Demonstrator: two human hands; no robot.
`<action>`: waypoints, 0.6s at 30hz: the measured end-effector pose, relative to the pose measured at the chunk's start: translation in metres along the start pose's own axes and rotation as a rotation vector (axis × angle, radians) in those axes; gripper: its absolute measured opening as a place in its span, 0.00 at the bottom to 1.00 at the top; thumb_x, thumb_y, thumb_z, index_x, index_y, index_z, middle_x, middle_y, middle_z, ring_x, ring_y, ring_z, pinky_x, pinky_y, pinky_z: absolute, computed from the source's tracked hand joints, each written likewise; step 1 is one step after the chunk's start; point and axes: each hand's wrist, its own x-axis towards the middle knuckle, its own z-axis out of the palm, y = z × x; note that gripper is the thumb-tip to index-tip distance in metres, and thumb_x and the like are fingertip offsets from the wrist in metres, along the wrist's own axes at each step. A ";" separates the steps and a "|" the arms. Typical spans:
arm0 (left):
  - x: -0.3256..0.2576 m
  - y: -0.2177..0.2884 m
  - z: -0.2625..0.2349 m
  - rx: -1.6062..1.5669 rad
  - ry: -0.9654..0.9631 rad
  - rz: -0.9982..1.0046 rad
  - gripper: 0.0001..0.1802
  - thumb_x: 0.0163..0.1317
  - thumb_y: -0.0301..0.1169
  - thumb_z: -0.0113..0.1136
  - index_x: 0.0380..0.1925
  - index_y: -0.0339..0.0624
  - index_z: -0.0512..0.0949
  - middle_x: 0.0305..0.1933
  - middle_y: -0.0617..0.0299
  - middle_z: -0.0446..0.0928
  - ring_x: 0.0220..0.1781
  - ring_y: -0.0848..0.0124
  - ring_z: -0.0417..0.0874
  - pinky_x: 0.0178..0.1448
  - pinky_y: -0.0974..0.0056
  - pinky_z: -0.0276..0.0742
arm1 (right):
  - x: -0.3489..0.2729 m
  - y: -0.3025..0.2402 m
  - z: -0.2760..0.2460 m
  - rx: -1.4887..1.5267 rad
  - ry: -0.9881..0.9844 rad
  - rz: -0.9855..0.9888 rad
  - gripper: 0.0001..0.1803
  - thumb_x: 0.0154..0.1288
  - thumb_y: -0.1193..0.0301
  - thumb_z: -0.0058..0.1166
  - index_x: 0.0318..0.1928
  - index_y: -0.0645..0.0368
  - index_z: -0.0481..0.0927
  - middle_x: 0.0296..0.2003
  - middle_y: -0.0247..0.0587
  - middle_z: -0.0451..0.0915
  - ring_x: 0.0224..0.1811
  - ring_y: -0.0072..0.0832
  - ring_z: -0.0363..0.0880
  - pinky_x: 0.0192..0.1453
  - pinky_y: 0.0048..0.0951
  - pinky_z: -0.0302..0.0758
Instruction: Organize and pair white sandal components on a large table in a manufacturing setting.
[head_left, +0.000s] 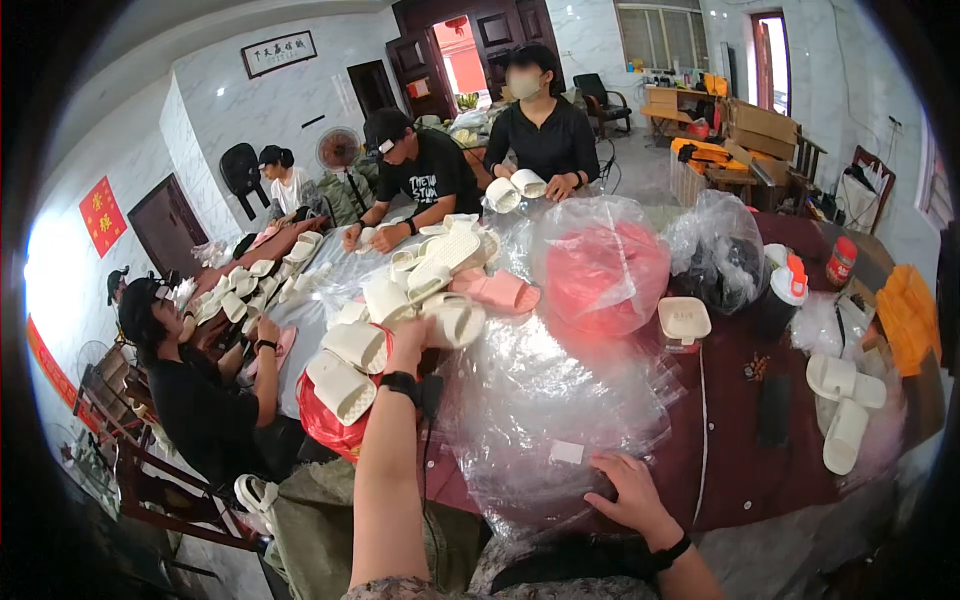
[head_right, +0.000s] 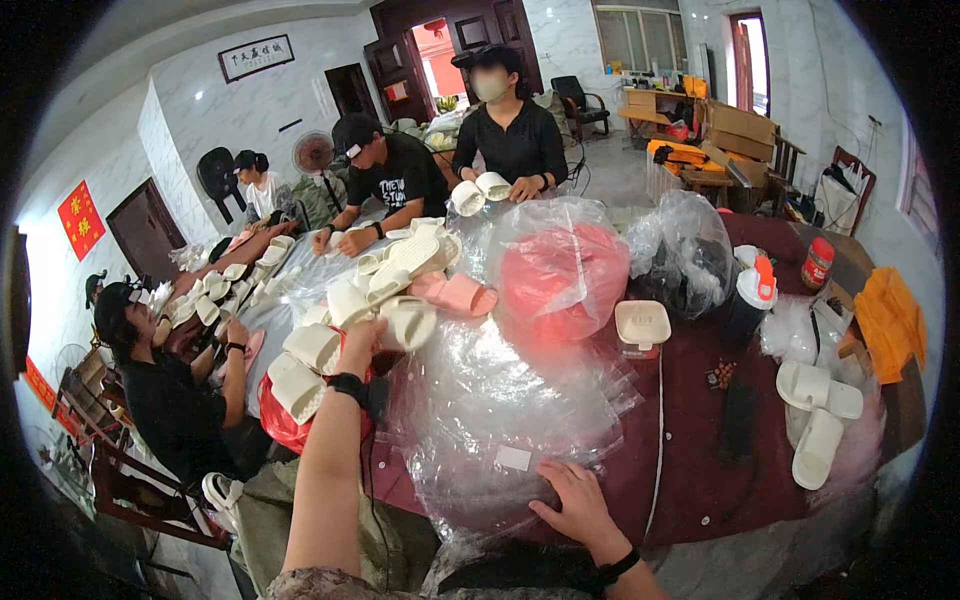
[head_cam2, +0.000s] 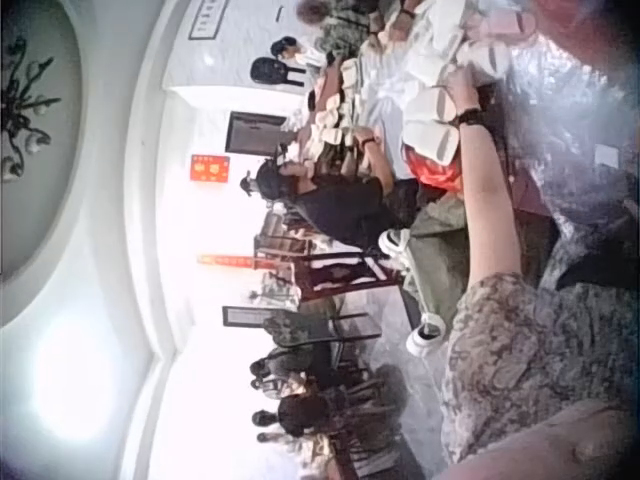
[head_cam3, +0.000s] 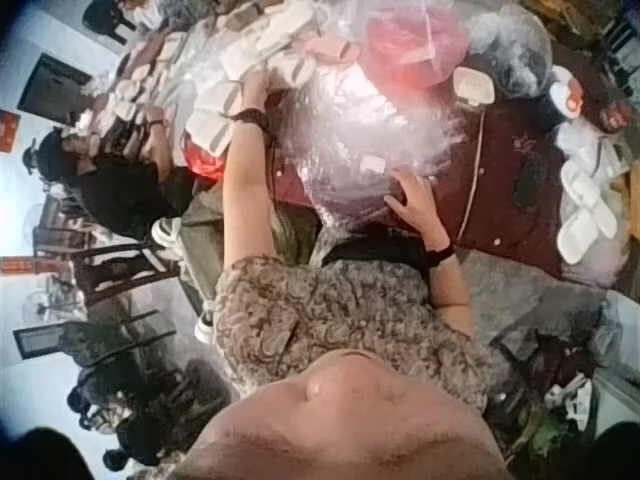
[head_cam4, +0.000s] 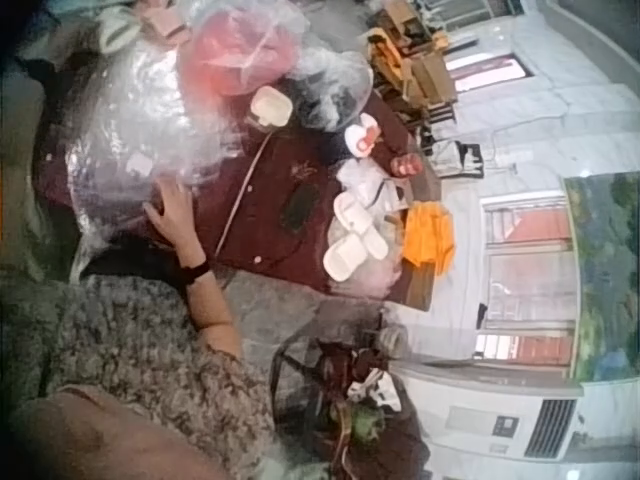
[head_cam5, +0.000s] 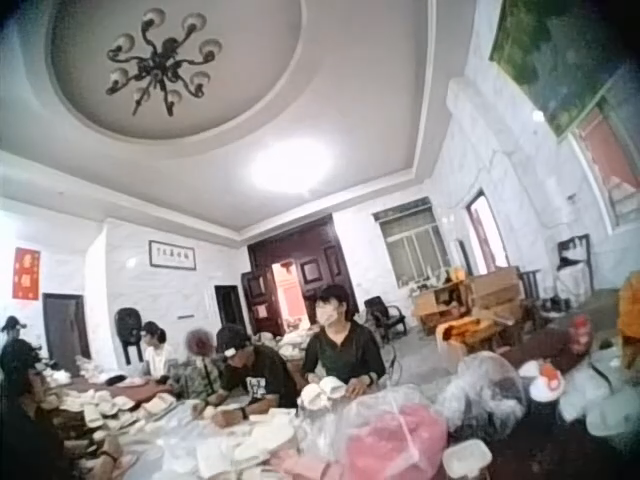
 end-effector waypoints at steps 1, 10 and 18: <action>-0.012 0.030 0.013 -0.218 0.048 -0.014 0.12 0.64 0.36 0.67 0.24 0.47 0.76 0.18 0.70 0.69 0.16 0.76 0.64 0.19 0.68 0.56 | 0.000 0.003 0.000 -0.007 0.011 0.001 0.32 0.60 0.58 0.67 0.63 0.54 0.75 0.65 0.43 0.74 0.68 0.44 0.68 0.70 0.47 0.64; -0.087 0.164 0.013 -0.942 -0.332 -0.051 0.09 0.71 0.33 0.63 0.33 0.47 0.74 0.22 0.73 0.66 0.22 0.82 0.67 0.23 0.76 0.61 | -0.001 0.008 0.005 -0.048 0.048 -0.048 0.30 0.61 0.58 0.65 0.61 0.54 0.76 0.65 0.43 0.75 0.68 0.43 0.69 0.70 0.47 0.63; -0.219 0.182 0.082 -0.941 -0.486 -0.192 0.09 0.75 0.36 0.58 0.37 0.43 0.75 0.25 0.70 0.71 0.26 0.78 0.74 0.30 0.74 0.75 | -0.003 0.013 0.006 -0.086 0.081 -0.089 0.30 0.60 0.59 0.66 0.61 0.57 0.76 0.64 0.42 0.75 0.67 0.43 0.70 0.69 0.46 0.65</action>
